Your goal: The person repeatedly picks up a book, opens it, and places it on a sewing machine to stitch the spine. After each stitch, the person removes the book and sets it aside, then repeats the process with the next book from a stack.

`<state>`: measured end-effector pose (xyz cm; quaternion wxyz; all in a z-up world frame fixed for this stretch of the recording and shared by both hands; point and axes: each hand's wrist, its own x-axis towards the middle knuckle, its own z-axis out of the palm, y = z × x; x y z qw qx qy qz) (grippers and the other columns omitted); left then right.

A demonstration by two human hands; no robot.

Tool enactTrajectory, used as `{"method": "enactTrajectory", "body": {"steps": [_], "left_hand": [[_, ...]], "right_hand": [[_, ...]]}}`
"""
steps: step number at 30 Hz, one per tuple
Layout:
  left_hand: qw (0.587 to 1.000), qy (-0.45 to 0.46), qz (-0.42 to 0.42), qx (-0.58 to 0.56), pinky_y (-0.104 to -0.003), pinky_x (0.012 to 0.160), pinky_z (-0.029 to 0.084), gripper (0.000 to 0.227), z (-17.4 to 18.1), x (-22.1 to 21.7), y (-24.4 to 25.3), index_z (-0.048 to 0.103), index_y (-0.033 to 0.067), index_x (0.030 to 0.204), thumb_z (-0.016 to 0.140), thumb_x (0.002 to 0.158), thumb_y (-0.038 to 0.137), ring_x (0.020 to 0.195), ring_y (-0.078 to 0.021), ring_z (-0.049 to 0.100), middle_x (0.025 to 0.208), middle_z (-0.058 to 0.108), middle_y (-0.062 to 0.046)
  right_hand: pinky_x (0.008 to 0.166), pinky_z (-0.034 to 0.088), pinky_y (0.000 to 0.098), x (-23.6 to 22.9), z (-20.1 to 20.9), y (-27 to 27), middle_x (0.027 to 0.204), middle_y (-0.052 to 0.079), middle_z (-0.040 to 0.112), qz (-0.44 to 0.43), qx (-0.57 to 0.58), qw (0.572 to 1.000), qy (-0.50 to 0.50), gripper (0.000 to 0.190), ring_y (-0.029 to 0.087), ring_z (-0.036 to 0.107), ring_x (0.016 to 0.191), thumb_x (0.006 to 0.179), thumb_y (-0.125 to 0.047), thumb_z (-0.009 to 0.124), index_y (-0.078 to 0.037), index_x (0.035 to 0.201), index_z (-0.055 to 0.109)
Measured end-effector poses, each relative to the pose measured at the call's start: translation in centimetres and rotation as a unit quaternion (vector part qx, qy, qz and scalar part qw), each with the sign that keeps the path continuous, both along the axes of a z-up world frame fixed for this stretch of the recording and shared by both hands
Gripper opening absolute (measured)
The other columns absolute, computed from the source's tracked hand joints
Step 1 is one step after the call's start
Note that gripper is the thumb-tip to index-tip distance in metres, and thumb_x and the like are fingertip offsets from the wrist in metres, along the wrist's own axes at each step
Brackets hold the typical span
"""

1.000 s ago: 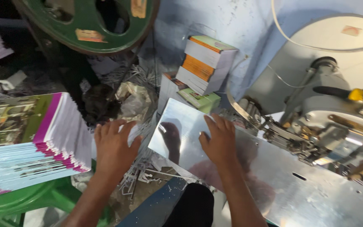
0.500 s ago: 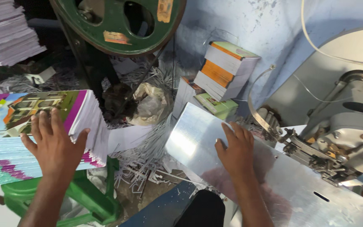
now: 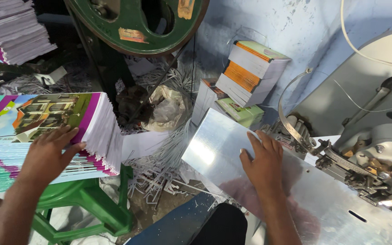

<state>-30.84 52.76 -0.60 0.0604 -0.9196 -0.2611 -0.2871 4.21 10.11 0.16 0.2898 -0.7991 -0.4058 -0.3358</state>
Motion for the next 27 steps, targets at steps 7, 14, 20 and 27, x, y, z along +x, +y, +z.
{"method": "enactTrajectory", "body": {"steps": [7, 14, 20, 27], "left_hand": [[0.995, 0.004, -0.032, -0.092, -0.045, 0.114, 0.046, 0.038, 0.9, -1.1, 1.7, 0.068, 0.023, 0.134, 0.062, 0.099, 0.036, 0.128, -0.0275, 0.064, 0.137, 0.069, -0.003], [0.997, -0.068, -0.014, 0.034, -0.047, 0.118, 0.036, 0.026, -1.9, 1.1, 0.0, 0.071, 0.017, 0.127, 0.056, 0.106, 0.019, 0.122, -0.0223, 0.065, 0.128, 0.073, -0.005], [0.987, -0.13, -0.077, 0.049, -0.045, 0.107, 0.039, 0.027, -2.5, 3.9, -4.4, 0.07, 0.0133, 0.125, 0.06, 0.102, 0.022, 0.113, -0.0215, 0.065, 0.119, 0.074, -0.005], [0.987, -0.123, -0.092, 0.042, -0.044, 0.106, 0.039, 0.026, -2.3, 7.6, -10.5, 0.071, 0.0137, 0.122, 0.064, 0.099, 0.023, 0.111, -0.0198, 0.065, 0.119, 0.075, -0.005]], "right_hand": [[0.112, 0.038, 0.0492, -0.1, 0.2, -0.2, 0.133, 0.014, 0.064, 0.01, 0.004, 1.0, -0.001, 0.046, 0.035, 0.055, 0.123, 0.082, -0.021, 0.074, -0.006, 0.125, 0.071], [0.111, 0.04, 0.0492, -0.2, 0.0, 0.0, 0.133, 0.014, 0.065, -0.006, 0.003, 1.0, -0.022, 0.044, 0.035, 0.056, 0.122, 0.082, -0.019, 0.074, -0.006, 0.123, 0.072], [0.113, 0.04, 0.0491, -0.4, -0.4, 0.6, 0.133, 0.014, 0.064, -0.019, 0.024, 0.999, -0.017, 0.043, 0.035, 0.056, 0.122, 0.08, -0.018, 0.073, -0.007, 0.121, 0.073], [0.114, 0.037, 0.0515, -1.3, -1.3, 4.1, 0.146, 0.025, 0.054, -0.017, 0.062, 0.997, 0.03, 0.037, 0.039, 0.051, 0.137, 0.078, -0.024, 0.076, -0.007, 0.111, 0.075]]}}
